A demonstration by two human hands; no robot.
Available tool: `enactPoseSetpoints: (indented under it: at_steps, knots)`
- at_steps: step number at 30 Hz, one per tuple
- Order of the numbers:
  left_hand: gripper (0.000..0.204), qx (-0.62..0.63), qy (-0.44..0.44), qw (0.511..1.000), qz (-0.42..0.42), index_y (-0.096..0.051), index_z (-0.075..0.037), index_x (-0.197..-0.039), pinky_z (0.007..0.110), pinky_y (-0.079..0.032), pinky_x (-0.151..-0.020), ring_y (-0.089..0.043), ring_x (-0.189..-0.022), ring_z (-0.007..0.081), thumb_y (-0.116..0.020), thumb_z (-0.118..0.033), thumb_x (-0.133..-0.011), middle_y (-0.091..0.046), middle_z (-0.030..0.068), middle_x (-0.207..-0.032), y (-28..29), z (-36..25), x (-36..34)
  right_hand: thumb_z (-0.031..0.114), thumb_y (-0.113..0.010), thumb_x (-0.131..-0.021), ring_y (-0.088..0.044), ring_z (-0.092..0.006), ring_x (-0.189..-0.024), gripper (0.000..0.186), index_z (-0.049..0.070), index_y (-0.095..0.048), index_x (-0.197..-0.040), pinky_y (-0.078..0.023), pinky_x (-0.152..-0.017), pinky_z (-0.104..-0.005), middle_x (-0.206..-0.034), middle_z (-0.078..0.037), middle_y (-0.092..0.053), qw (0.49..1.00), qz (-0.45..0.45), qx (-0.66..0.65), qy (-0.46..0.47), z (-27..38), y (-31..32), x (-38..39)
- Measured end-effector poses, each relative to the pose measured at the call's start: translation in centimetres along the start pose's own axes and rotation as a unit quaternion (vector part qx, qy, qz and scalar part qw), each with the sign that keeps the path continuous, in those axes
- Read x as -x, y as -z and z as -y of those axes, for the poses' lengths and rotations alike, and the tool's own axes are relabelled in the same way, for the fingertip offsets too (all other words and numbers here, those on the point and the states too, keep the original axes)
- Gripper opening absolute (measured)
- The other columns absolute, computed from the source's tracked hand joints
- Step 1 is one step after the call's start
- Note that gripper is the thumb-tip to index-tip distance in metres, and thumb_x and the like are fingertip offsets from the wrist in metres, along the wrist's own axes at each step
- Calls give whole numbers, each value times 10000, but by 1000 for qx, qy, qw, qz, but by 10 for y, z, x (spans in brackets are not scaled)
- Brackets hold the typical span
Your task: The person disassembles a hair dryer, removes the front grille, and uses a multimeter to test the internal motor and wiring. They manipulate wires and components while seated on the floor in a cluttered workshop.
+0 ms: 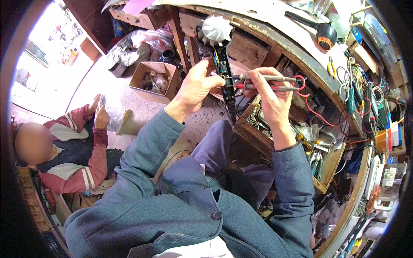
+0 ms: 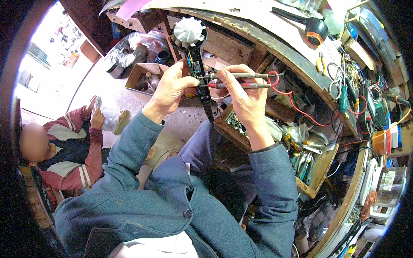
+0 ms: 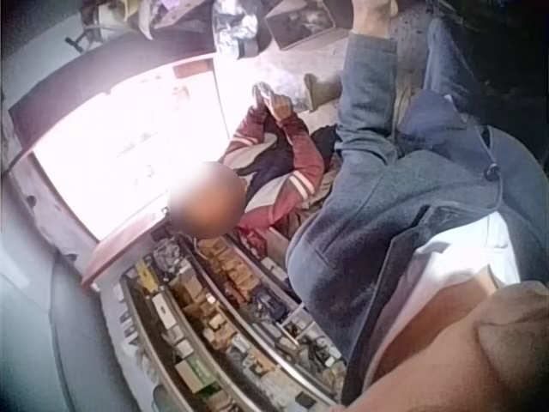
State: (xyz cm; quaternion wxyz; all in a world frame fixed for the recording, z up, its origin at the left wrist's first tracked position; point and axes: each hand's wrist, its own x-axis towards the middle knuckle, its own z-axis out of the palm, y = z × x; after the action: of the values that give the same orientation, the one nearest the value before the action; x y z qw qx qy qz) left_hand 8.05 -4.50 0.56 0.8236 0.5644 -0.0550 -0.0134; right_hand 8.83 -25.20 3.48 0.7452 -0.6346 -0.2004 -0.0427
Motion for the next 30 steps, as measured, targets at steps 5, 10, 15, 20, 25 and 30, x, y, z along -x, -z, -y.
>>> enactPoseSetpoints:
  at_steps: [5,10,15,20,25,30]
  knots:
    - [387,-2,-13,1000,2,-586,-9,-1224,288,-575,-756,-649,-852,128,-643,29,-843,-659,29,-1001,-1,3,-3,124,-737,-966,-717,-145,-669,150,-17,-718,-1012,-586,-589,-270,-828,-86,-737,1000,-4,8,-13,0,1,1]
    - [367,-42,18,999,-9,-592,-14,-1214,291,-575,-743,-672,-881,147,-655,-11,-852,-682,53,-1042,9,5,0,137,-716,-977,-686,-120,-730,112,25,-722,-988,-558,-636,-275,-844,-51,-733,998,-27,4,-56,9,-8,7]
    - [422,-11,21,1000,-4,-576,-8,-1294,318,-606,-834,-699,-995,179,-590,-4,-872,-686,77,-1159,-1,-6,8,129,-763,-935,-635,-67,-609,132,25,-726,-862,-528,-514,-239,-736,-28,-697,994,-19,-87,-67,1,-12,3]
    - [455,-8,28,1000,4,-561,1,-1335,324,-621,-844,-702,-994,172,-547,21,-881,-676,88,-1194,-1,0,3,154,-731,-966,-658,-88,-621,172,1,-729,-889,-544,-516,-256,-757,-43,-689,998,0,-56,-11,-8,-3,2]
    - [462,-3,42,999,10,-546,-5,-1359,346,-616,-887,-700,-1026,188,-565,7,-897,-678,87,-1206,4,2,4,154,-742,-955,-649,-90,-627,173,1,-728,-876,-539,-530,-262,-751,-38,-687,998,7,-55,-21,-1,-4,4]
    - [387,12,34,999,-17,-584,-11,-1261,360,-597,-857,-685,-1033,204,-646,-17,-880,-676,91,-1160,0,-2,8,108,-718,-970,-686,-111,-711,106,11,-730,-1010,-588,-632,-281,-867,-65,-742,998,9,-42,-50,-12,-6,3]
